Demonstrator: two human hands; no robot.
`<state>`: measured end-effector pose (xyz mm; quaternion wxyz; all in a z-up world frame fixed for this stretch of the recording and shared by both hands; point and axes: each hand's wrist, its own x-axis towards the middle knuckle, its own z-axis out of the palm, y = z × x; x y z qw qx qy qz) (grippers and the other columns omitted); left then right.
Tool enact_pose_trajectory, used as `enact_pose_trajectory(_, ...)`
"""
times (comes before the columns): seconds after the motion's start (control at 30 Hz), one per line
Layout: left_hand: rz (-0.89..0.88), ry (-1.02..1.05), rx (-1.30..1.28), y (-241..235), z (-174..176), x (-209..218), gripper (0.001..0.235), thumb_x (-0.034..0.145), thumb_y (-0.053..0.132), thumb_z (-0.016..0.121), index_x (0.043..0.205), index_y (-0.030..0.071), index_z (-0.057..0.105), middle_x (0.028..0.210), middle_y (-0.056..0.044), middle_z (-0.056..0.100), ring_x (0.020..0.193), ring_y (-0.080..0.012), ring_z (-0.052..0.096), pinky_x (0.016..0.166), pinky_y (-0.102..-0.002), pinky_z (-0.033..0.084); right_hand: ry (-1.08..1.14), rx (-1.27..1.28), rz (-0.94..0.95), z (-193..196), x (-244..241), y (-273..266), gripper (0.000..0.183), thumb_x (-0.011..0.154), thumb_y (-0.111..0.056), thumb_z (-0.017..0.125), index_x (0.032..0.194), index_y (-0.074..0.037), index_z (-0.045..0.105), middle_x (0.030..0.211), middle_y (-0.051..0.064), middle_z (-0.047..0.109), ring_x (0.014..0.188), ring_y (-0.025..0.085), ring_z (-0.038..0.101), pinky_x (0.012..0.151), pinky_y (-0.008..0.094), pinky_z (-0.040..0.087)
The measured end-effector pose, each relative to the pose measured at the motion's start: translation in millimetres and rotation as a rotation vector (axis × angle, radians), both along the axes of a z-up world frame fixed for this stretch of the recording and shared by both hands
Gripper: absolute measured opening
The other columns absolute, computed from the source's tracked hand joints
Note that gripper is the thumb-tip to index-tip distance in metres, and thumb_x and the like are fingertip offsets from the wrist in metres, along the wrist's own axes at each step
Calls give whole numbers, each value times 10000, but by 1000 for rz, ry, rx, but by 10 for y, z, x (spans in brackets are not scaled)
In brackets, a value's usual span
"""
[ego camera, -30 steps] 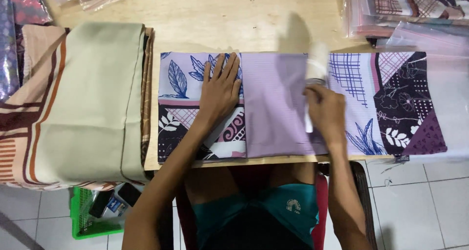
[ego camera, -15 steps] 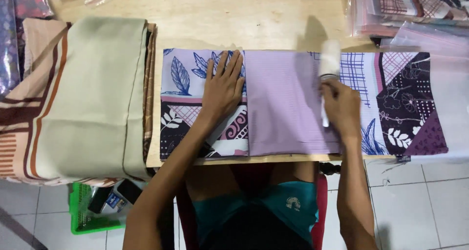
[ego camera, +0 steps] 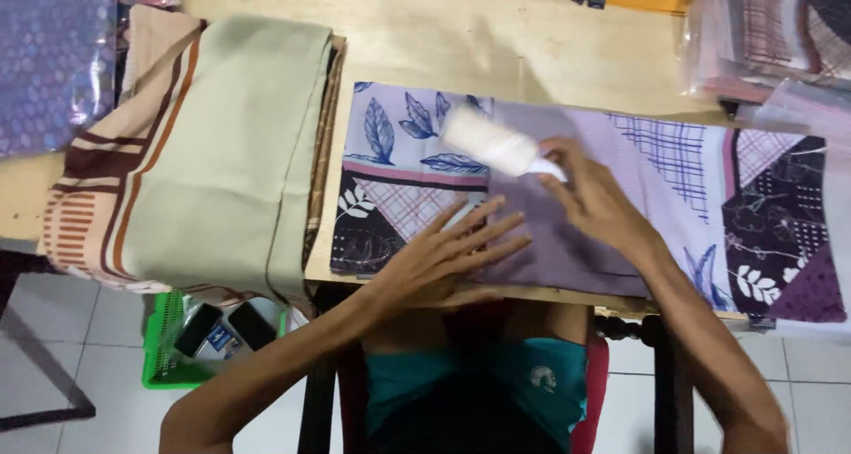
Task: The person uses a white cylindrical roller to smooth and roll a piece of patterned fabric on a wooden table. They repeatedly roll the fabric back and forth, then fold it and continue rolling to create a tight roll.
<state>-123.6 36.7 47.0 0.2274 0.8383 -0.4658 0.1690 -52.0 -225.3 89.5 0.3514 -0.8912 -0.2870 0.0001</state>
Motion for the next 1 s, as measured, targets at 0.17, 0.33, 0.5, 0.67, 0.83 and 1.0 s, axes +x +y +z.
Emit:
enact_pose_trajectory(0.17,46,19,156,64,-393,-109,790,967,734,356,1608,272,349,1646,-70,399,1531,-325,349,1225,-532,257,-74,-369,147,-386,282,204,251,1042,-249,551,1259,-123,553,998,209,653,1018,475,652,852,587,525)
enact_pose_trajectory(0.33,29,144,250,68,-331,-136,818,957,758,277,1622,283,291,1635,-94,400,1551,-366,284,1245,-585,200,-278,-463,130,-630,939,227,208,1029,-142,515,1229,-102,551,953,154,612,986,404,638,816,528,515)
enact_pose_trajectory(0.5,5,224,204,86,-257,-139,802,971,733,273,1622,265,292,1651,-110,380,1566,-382,258,1250,-610,171,-244,-400,43,-567,1235,243,224,1087,-263,542,1280,-148,547,967,124,617,1002,380,651,850,502,512)
enact_pose_trajectory(0.67,-21,234,156,104,-224,-106,825,965,733,294,1613,224,316,1640,-132,388,1563,-392,271,1254,-610,174,-172,-301,19,-219,667,152,264,1015,-142,630,1275,-122,589,958,158,649,956,418,666,796,517,546)
enact_pose_trajectory(0.83,-33,276,155,97,-225,-90,807,970,706,292,1603,207,341,1640,-144,385,1562,-398,259,1247,-634,158,-183,-488,106,-674,711,32,225,1054,-274,510,1204,-141,613,922,151,627,939,366,645,829,496,531)
enact_pose_trajectory(1.0,26,140,303,111,-220,-93,859,959,761,213,1626,219,218,1687,-106,234,1585,-348,163,1271,-598,81,-102,-484,14,-365,1153,391,245,1082,-254,474,1240,-124,609,1060,158,652,981,332,608,845,467,491)
